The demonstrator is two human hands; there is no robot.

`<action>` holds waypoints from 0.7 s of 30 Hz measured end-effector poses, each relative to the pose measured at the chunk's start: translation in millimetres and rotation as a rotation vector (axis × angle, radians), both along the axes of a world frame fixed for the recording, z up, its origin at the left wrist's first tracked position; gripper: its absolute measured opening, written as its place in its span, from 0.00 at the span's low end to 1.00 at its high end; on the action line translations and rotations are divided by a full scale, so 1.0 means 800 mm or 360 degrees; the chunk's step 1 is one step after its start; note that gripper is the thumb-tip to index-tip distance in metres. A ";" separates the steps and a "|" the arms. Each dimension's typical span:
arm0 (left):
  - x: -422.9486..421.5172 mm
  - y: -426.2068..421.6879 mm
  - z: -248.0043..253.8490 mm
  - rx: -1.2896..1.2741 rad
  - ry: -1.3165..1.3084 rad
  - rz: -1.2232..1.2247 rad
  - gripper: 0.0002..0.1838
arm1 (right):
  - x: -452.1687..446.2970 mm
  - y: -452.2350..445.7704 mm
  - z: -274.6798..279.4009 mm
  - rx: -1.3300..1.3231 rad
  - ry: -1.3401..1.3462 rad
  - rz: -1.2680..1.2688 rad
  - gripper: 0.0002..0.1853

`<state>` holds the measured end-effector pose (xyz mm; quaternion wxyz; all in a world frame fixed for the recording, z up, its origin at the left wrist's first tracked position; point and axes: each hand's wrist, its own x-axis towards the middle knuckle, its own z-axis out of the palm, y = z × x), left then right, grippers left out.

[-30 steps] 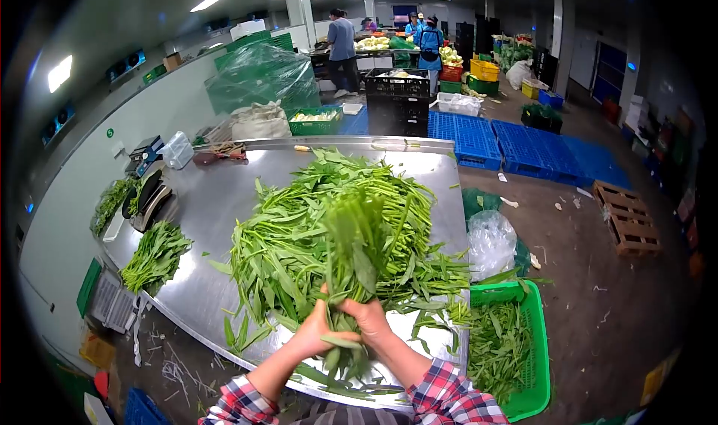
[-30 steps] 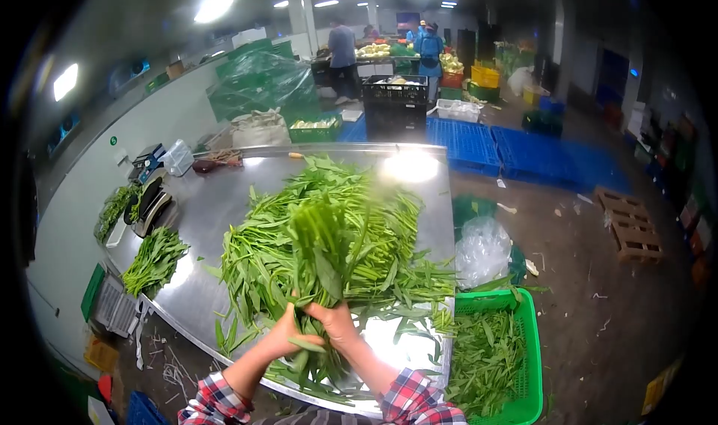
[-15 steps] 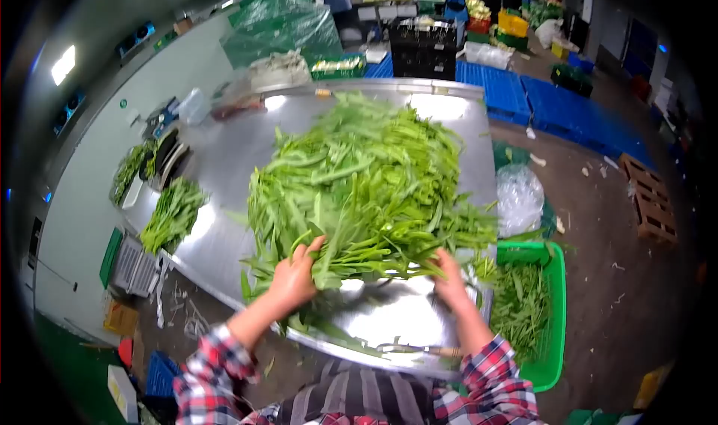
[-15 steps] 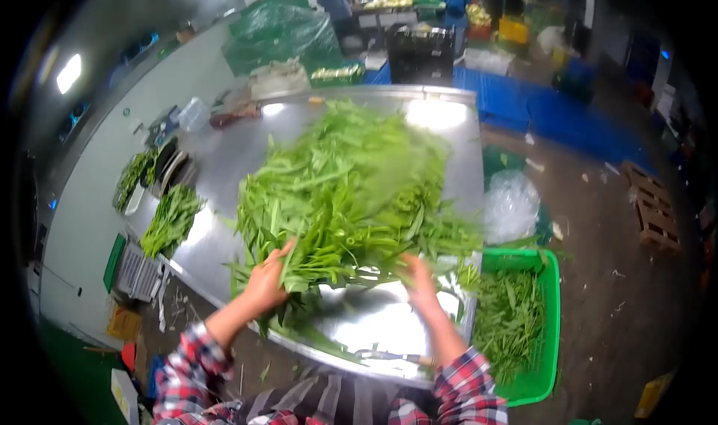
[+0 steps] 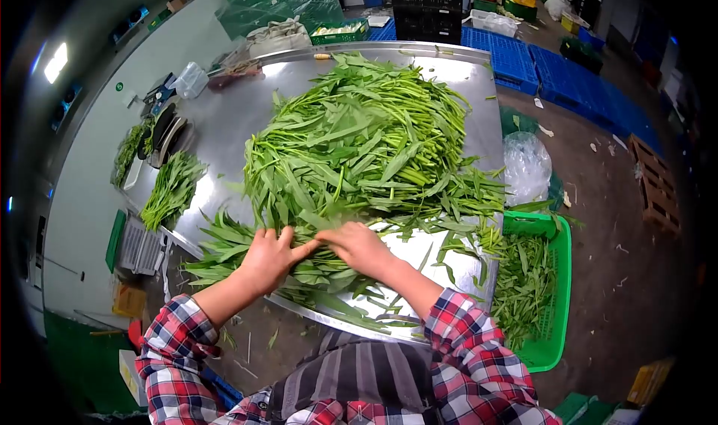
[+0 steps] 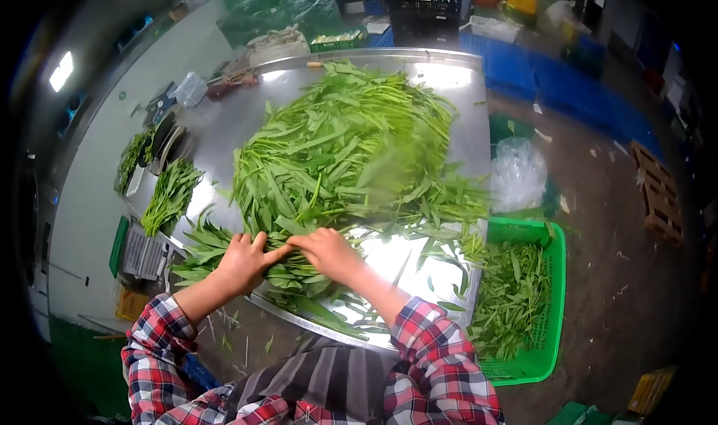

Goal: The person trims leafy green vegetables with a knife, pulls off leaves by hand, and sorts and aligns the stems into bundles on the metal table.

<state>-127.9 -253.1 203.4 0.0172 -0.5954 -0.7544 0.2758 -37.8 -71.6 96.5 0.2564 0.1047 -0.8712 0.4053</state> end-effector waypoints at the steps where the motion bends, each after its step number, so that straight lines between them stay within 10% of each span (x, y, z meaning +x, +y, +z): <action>1: 0.002 -0.005 0.002 0.0053 -0.0008 -0.0006 0.45 | -0.001 0.002 -0.015 -0.0181 0.0033 -0.0014 0.16; 8: -0.020 -0.059 -0.030 0.0119 -0.0297 0.0212 0.45 | 0.047 0.067 -0.109 -0.0061 -0.0663 -0.0717 0.12; 12: -0.016 -0.060 -0.029 -0.0021 -0.0281 0.0402 0.42 | 0.045 0.029 -0.028 -0.0276 -0.0095 -0.0530 0.16; 14: -0.018 -0.049 -0.014 0.0058 -0.0224 0.0223 0.41 | 0.036 -0.020 0.033 0.0426 0.0249 -0.0271 0.25; 16: -0.032 -0.059 0.018 0.0162 -0.0045 0.0034 0.40 | 0.009 -0.027 -0.011 0.0376 -0.0863 0.0031 0.21; 18: -0.057 -0.084 0.053 0.0251 0.0174 -0.0143 0.39 | 0.014 0.014 -0.060 -0.0157 -0.0077 -0.0159 0.13; 21: -0.078 -0.113 0.094 0.0254 0.0352 -0.0278 0.36 | 0.026 0.068 -0.021 -0.0613 -0.0366 -0.0467 0.08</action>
